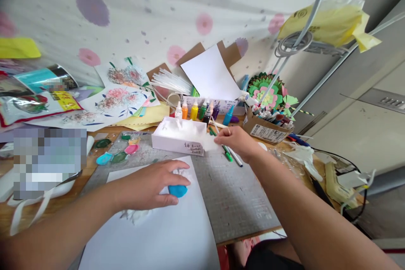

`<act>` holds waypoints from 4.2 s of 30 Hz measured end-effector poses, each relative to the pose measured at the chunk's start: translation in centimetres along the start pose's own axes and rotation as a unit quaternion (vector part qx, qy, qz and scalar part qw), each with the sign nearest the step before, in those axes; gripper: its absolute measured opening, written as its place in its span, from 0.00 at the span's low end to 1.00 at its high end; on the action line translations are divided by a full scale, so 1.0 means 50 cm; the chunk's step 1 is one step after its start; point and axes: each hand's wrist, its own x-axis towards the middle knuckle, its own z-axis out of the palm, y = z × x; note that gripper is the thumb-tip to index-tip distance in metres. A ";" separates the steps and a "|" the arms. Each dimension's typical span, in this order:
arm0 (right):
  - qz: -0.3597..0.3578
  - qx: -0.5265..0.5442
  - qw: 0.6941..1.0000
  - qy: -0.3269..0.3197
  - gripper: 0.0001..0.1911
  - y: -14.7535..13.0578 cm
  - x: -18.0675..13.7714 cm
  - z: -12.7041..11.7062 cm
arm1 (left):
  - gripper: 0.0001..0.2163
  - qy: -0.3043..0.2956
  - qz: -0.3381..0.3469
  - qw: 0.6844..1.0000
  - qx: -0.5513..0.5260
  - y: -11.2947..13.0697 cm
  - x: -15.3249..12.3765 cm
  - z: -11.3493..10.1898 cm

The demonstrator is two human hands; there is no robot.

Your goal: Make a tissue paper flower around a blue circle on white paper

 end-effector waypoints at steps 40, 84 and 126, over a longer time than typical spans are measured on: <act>-0.253 -0.285 0.925 -0.017 0.07 0.019 -0.154 0.124 | 0.15 -0.025 -0.009 0.999 0.030 -0.003 0.017 0.001; -0.057 0.162 0.983 -0.063 0.06 0.012 -0.147 0.165 | 0.15 -0.033 0.006 0.998 0.057 -0.008 0.022 0.005; -0.249 -0.112 0.962 -0.020 0.06 0.016 -0.192 0.136 | 0.15 0.009 0.040 0.996 0.078 -0.002 0.016 0.006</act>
